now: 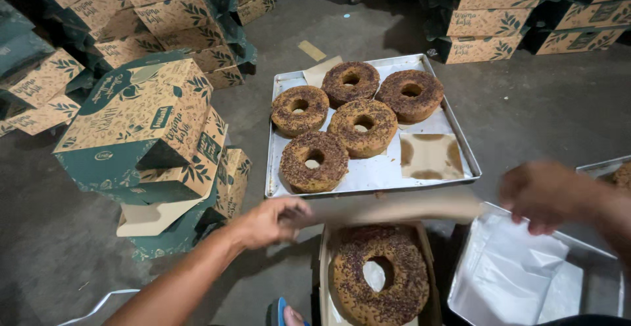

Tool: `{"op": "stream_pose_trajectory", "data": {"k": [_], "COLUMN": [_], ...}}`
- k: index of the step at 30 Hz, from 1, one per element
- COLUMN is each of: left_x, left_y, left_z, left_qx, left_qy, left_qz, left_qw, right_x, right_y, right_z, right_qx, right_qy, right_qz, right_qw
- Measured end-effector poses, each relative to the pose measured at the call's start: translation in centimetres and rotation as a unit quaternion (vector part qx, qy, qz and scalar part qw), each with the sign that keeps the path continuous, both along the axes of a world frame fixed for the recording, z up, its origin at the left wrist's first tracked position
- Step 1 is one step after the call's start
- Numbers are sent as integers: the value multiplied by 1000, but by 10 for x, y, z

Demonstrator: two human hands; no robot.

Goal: The person packages round, chocolate-sprinkled donuts into small cardboard boxes. They open each box, place a plastic liner inside, add one donut, and close the box, repeating this process for several units.

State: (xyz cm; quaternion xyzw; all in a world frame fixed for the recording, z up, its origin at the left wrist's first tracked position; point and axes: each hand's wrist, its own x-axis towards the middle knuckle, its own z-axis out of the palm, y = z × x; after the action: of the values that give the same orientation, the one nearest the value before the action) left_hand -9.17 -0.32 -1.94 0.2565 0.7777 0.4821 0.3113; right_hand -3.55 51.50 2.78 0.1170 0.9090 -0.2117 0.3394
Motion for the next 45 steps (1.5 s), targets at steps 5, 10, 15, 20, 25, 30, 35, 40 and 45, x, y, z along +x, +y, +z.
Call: {"op": "stream_pose_trajectory", "data": {"k": [5,10,15,20,25,30,35,40,45], "left_x": [40,67,53,23,30,30,30,33,36], "left_y": [-4,34,75,54,50,53,54,58,58], "left_z": [-3,-21,-57,-71,-80,-78,-74,-65,-52], "left_qx": [-90,-135,-197,-170,-224,-208,-232,-188,-196], "left_qy": [56,-431,-141,-52,-88,-100,-90,-110,-163], "left_qz": [-212,156,209,284,277,284,278,275,285], "left_qw": [972,879,947,942,930,931,928,937,924], "right_x": [31,69,33,34,65,66,72,88,93], "right_y": [-11,-110,-137,-117,-141,-140,-140,-150,-162], "right_z": [-45,-88,-97,-116,-130,-148,-167,-139,-89], "right_qx": [-358,-293,-387,-407,-175,-187,-177,-177,-154], "right_qy": [5,-68,-2,168,122,125,198,213,141], "right_qz": [-139,-138,-217,13,47,93,80,91,13], "right_qw": [923,944,896,898,976,970,961,957,978]}}
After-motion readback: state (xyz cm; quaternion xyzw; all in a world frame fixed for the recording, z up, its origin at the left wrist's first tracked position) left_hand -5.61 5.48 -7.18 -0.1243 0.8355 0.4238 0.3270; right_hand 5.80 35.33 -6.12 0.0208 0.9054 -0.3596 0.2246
